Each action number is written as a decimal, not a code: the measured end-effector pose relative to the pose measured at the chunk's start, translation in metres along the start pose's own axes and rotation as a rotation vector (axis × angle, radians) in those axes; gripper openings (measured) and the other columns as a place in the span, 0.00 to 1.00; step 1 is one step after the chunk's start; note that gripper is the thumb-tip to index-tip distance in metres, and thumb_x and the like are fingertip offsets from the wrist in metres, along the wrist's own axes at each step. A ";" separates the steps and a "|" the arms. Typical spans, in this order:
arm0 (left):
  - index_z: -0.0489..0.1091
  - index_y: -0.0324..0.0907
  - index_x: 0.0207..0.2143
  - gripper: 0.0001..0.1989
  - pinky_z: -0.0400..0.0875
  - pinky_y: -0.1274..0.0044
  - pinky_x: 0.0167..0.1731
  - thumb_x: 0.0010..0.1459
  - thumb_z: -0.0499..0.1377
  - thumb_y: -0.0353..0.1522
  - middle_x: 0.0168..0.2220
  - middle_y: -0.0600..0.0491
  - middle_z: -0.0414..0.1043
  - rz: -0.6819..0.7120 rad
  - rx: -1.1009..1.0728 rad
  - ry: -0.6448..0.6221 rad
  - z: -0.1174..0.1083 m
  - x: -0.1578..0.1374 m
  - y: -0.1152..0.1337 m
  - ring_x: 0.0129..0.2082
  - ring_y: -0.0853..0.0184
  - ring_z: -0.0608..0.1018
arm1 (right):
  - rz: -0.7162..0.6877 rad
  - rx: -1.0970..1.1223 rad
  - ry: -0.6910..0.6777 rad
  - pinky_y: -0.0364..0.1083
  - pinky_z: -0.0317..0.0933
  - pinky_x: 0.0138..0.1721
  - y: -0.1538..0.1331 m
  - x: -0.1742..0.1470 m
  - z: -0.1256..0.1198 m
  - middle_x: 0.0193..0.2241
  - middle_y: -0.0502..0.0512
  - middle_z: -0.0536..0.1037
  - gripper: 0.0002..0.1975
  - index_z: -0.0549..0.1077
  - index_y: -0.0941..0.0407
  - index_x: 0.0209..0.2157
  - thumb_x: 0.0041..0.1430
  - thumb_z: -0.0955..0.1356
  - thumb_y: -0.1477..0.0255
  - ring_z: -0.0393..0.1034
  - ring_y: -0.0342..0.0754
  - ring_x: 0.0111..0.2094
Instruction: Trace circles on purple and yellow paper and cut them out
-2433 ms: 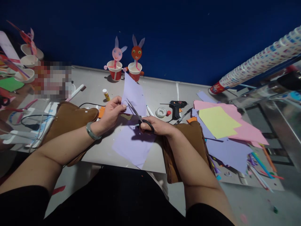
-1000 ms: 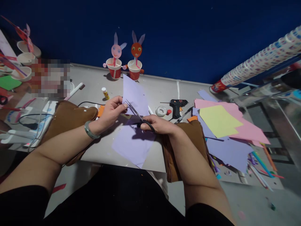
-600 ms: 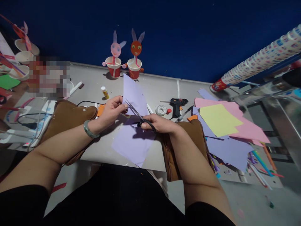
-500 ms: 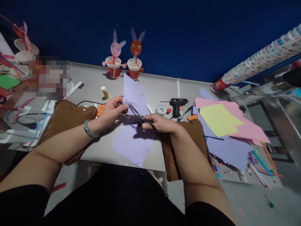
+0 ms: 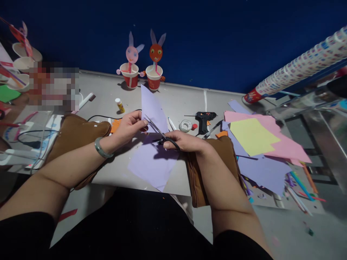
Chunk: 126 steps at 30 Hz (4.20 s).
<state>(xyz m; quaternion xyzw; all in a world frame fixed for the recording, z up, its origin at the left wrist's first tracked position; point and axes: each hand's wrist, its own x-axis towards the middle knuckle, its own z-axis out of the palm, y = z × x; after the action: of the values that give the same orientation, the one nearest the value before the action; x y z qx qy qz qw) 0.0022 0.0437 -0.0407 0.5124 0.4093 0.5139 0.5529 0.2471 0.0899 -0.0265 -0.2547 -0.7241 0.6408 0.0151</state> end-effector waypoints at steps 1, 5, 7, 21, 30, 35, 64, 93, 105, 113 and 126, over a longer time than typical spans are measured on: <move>0.68 0.42 0.30 0.09 0.69 0.81 0.24 0.56 0.65 0.35 0.23 0.58 0.71 -0.006 -0.011 0.001 0.000 0.000 0.000 0.23 0.75 0.73 | 0.001 -0.007 -0.005 0.41 0.53 0.29 -0.001 -0.001 -0.001 0.26 0.48 0.66 0.33 0.70 0.59 0.30 0.53 0.71 0.40 0.58 0.41 0.29; 0.67 0.42 0.30 0.12 0.70 0.81 0.25 0.56 0.67 0.38 0.23 0.59 0.70 -0.028 -0.045 0.000 0.001 -0.001 -0.001 0.22 0.75 0.72 | -0.004 -0.036 -0.001 0.42 0.53 0.29 -0.004 -0.002 -0.002 0.25 0.48 0.66 0.32 0.71 0.59 0.30 0.53 0.71 0.40 0.57 0.42 0.28; 0.67 0.42 0.30 0.13 0.70 0.81 0.25 0.57 0.67 0.38 0.23 0.59 0.69 -0.023 -0.053 -0.004 0.001 -0.001 -0.002 0.22 0.76 0.71 | -0.014 -0.051 0.000 0.42 0.53 0.30 -0.005 -0.003 -0.002 0.26 0.48 0.67 0.32 0.71 0.58 0.31 0.54 0.70 0.40 0.58 0.42 0.29; 0.68 0.41 0.27 0.14 0.66 0.81 0.23 0.56 0.67 0.38 0.22 0.57 0.69 -0.005 0.001 -0.029 0.003 -0.002 0.004 0.21 0.75 0.71 | 0.005 -0.027 0.004 0.42 0.52 0.30 -0.006 -0.002 -0.001 0.26 0.48 0.65 0.34 0.71 0.59 0.32 0.53 0.70 0.38 0.56 0.42 0.28; 0.66 0.42 0.25 0.17 0.63 0.80 0.23 0.55 0.69 0.41 0.22 0.58 0.67 0.045 0.029 -0.016 0.002 -0.002 0.004 0.22 0.74 0.69 | -0.033 0.001 -0.011 0.42 0.48 0.26 -0.005 -0.002 -0.001 0.24 0.46 0.63 0.31 0.68 0.57 0.28 0.56 0.70 0.41 0.54 0.39 0.26; 0.67 0.42 0.25 0.18 0.63 0.79 0.24 0.54 0.69 0.42 0.22 0.58 0.66 0.050 0.019 -0.016 0.002 -0.002 0.006 0.23 0.75 0.68 | -0.033 0.012 -0.008 0.42 0.46 0.25 -0.006 -0.002 0.001 0.22 0.44 0.61 0.31 0.67 0.57 0.28 0.56 0.70 0.40 0.52 0.39 0.24; 0.66 0.42 0.25 0.20 0.66 0.80 0.23 0.55 0.70 0.44 0.21 0.57 0.68 0.057 0.004 -0.016 0.002 -0.005 0.009 0.22 0.74 0.71 | -0.009 0.013 0.005 0.42 0.47 0.27 -0.007 -0.003 0.001 0.24 0.45 0.61 0.32 0.68 0.57 0.29 0.54 0.71 0.40 0.54 0.40 0.26; 0.66 0.41 0.27 0.18 0.69 0.83 0.23 0.56 0.70 0.41 0.21 0.60 0.69 0.091 -0.066 -0.023 0.001 -0.005 0.008 0.21 0.76 0.73 | -0.013 -0.033 0.007 0.41 0.47 0.26 -0.007 -0.002 0.000 0.23 0.45 0.60 0.32 0.66 0.57 0.28 0.55 0.70 0.40 0.53 0.40 0.26; 0.67 0.42 0.29 0.21 0.68 0.83 0.22 0.55 0.70 0.46 0.24 0.60 0.66 0.138 -0.081 0.026 0.002 -0.005 0.004 0.21 0.77 0.69 | -0.016 0.013 0.060 0.42 0.45 0.25 -0.004 0.001 0.006 0.22 0.44 0.59 0.32 0.65 0.56 0.26 0.53 0.71 0.40 0.51 0.39 0.24; 0.67 0.42 0.29 0.18 0.66 0.81 0.22 0.55 0.69 0.43 0.24 0.60 0.65 0.106 -0.015 0.057 0.001 -0.005 0.004 0.22 0.76 0.69 | 0.011 -0.003 0.070 0.42 0.49 0.27 -0.006 0.004 0.007 0.23 0.45 0.63 0.32 0.67 0.57 0.27 0.51 0.72 0.39 0.55 0.40 0.25; 0.66 0.42 0.27 0.14 0.56 0.80 0.20 0.54 0.68 0.38 0.23 0.59 0.61 0.114 0.049 0.005 0.001 -0.003 0.002 0.22 0.75 0.61 | 0.026 -0.077 0.065 0.43 0.49 0.29 -0.002 0.004 0.007 0.24 0.45 0.63 0.35 0.64 0.55 0.28 0.50 0.70 0.36 0.56 0.42 0.27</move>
<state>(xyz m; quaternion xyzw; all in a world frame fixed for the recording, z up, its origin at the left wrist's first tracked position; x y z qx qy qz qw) 0.0021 0.0402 -0.0392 0.5469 0.3932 0.5359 0.5090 0.2400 0.0846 -0.0269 -0.2852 -0.7441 0.6038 0.0204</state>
